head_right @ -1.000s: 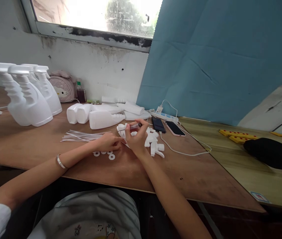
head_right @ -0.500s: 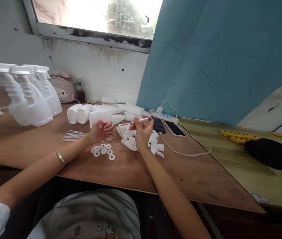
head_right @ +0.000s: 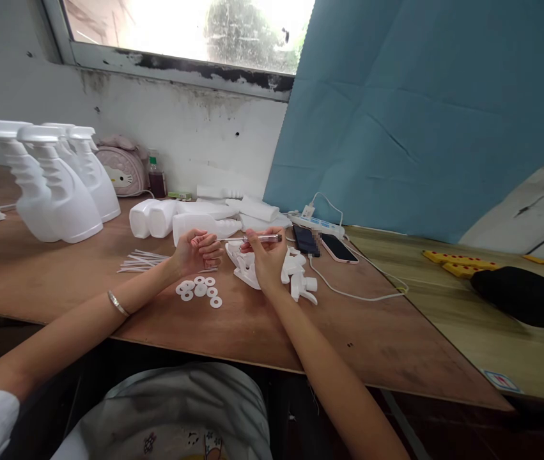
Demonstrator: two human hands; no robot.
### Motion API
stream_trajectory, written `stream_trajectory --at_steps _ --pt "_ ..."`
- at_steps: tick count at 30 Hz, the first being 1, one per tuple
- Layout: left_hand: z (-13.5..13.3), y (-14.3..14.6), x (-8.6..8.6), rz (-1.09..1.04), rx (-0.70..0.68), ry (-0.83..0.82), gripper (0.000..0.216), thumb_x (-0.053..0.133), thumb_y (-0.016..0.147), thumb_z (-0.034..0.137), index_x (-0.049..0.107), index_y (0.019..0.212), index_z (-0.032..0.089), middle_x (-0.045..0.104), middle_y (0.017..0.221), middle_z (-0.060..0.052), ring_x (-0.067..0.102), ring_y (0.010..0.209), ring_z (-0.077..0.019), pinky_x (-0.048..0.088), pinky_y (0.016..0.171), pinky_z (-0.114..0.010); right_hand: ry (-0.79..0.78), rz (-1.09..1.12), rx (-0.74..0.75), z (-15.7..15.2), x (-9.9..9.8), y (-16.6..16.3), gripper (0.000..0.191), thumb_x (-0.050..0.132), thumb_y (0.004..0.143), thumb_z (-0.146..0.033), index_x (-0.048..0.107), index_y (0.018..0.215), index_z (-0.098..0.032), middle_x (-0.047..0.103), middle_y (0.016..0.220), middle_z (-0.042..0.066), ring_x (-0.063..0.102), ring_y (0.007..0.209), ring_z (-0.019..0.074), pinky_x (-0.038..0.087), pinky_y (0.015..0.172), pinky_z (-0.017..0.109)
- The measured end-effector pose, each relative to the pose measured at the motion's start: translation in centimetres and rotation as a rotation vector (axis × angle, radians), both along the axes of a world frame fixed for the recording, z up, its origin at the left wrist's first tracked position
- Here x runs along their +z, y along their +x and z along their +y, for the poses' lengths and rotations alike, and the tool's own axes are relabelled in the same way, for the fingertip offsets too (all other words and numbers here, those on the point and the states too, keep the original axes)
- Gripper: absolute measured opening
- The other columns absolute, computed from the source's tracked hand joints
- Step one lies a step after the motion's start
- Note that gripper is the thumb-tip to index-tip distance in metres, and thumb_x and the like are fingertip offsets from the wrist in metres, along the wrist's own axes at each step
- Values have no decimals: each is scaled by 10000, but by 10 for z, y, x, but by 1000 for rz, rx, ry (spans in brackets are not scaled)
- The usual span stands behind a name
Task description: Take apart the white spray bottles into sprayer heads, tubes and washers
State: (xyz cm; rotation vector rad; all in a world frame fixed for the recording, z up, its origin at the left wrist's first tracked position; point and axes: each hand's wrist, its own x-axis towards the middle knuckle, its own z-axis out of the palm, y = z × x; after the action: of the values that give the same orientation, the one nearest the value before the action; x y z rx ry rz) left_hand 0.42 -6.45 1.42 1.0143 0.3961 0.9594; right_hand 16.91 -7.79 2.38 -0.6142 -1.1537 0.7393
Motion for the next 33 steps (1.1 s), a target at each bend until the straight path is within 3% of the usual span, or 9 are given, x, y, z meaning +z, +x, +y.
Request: stream_trajectory --at_steps 11,22,29,33 --pt "-1 0 2 13 4 -34 365 412 695 322 174 467 166 142 473 35 221 450 -90 242 431 -220 -23 -55 82 -6 -1 -5 330 712 646 -313 419 753 -203 581 623 -80 588 452 96 523 432 226" --pt "3 0 -2 91 44 43 417 407 714 353 145 449 165 162 452 28 241 441 -91 254 417 -222 -23 -6 9 -4 2 -1 336 704 651 -341 425 784 -208 590 608 -80 586 448 95 521 435 222" --pt "3 5 -3 299 84 153 406 414 724 308 150 442 185 167 425 44 233 387 -73 251 385 -226 -27 -97 118 -6 -5 -8 327 710 646 -322 426 758 -204 583 604 -80 588 454 98 528 437 232" --pt "10 6 -3 477 222 265 341 484 706 280 259 465 194 177 427 70 164 362 -53 152 365 -222 -10 -120 141 -8 -9 -12 300 681 684 -312 416 783 -211 604 670 -66 597 494 92 531 461 226"
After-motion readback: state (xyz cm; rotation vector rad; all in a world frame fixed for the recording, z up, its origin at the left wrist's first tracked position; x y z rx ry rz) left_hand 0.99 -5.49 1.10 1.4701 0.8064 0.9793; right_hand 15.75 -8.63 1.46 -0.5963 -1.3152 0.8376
